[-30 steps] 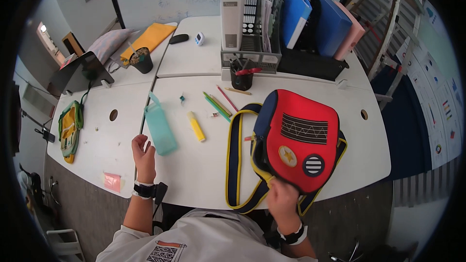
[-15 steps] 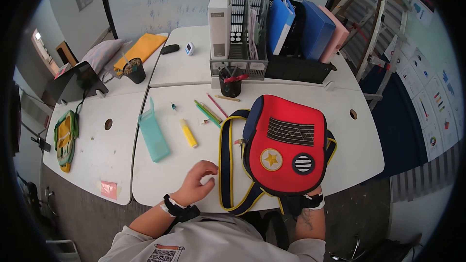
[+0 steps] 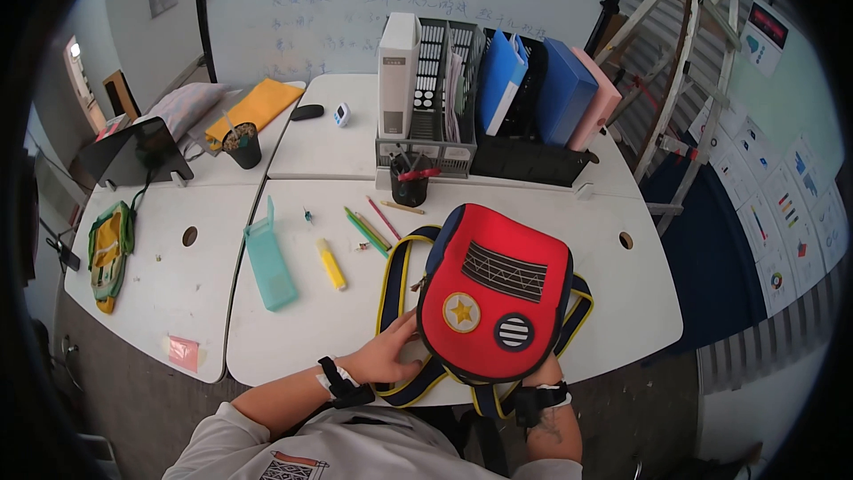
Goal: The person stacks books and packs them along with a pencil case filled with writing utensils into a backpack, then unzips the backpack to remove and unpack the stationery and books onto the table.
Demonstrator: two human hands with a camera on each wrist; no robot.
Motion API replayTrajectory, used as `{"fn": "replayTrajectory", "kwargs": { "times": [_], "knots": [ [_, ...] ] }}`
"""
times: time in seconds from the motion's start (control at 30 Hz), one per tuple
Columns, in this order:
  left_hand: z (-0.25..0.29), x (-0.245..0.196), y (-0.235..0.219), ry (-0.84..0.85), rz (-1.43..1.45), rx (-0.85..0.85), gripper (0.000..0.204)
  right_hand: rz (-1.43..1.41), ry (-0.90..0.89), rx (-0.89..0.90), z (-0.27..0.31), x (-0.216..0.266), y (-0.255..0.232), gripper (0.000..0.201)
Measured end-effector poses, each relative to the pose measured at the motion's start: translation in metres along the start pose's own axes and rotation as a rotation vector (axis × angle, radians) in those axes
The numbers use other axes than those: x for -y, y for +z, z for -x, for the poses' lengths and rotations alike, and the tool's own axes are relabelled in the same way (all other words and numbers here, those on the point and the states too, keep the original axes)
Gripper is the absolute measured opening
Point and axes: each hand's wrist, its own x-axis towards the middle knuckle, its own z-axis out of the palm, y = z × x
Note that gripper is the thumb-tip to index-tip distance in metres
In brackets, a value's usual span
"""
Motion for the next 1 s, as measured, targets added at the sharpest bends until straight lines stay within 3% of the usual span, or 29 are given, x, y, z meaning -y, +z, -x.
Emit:
{"fn": "replayTrajectory", "kwargs": {
  "times": [0.07,0.17,0.23,0.3,0.37,0.4,0.43,0.5,0.57,0.6,0.63,0.7,0.73,0.8,0.9,0.93,1.0],
  "knots": [
    [-0.002,-0.002,0.002,-0.013,-0.107,-0.004,0.088,-0.035,0.035,0.012,-0.002,0.005,0.011,0.044],
    [-0.006,-0.004,0.006,0.148,-0.26,-0.039,0.077,-0.071,0.091,0.026,0.005,0.015,0.012,0.044],
    [0.001,-0.009,-0.007,0.03,-0.223,-0.045,0.061,-0.103,0.124,0.033,0.003,0.028,0.012,0.044],
    [0.003,-0.006,-0.013,0.071,-0.309,-0.13,0.051,-0.145,0.158,0.037,0.012,0.034,0.0,0.044],
    [0.002,-0.02,-0.024,-0.123,-0.434,-0.126,0.046,-0.188,0.2,0.04,0.031,0.034,-0.022,0.044],
    [-0.005,-0.005,-0.023,-0.078,-0.385,-0.154,0.047,-0.206,0.225,0.042,0.037,0.036,-0.029,0.044],
    [-0.014,-0.004,-0.029,-0.205,-0.268,-0.068,0.045,-0.223,0.25,0.042,0.048,0.036,-0.04,0.044],
    [-0.034,0.009,-0.035,-0.206,-0.014,-0.03,0.042,-0.252,0.297,0.04,0.048,0.04,-0.028,0.044],
    [-0.06,0.036,-0.031,-0.12,0.005,-0.147,0.041,-0.28,0.344,0.03,0.049,0.048,-0.023,0.044],
    [-0.072,0.038,-0.034,-0.299,0.212,-0.094,0.04,-0.284,0.406,0.042,0.057,0.044,-0.022,0.047],
    [-0.082,0.052,-0.033,-0.328,0.632,-0.011,0.041,-0.289,0.467,0.055,0.066,0.038,-0.022,0.052],
    [-0.092,0.063,-0.034,-0.261,0.808,0.009,0.048,-0.16,0.417,0.092,0.085,0.04,-0.018,0.06],
    [-0.092,0.048,-0.039,-0.261,0.814,0.005,0.048,-0.037,0.371,0.134,0.092,0.04,-0.019,0.068],
    [-0.084,0.008,-0.046,-0.41,0.931,0.054,0.059,-0.037,0.353,0.053,0.101,0.035,-0.024,0.085],
    [-0.072,0.019,-0.031,-0.334,1.336,0.013,0.067,-0.048,0.29,0.0,0.115,0.027,-0.016,0.089],
    [-0.061,0.011,-0.025,-0.349,1.343,0.014,0.067,-0.072,0.232,-0.034,0.119,0.02,-0.011,0.091],
    [-0.032,-0.006,-0.012,-0.395,1.192,-0.235,0.081,-0.046,0.193,-0.047,0.124,0.001,-0.002,0.093]
  ]
}}
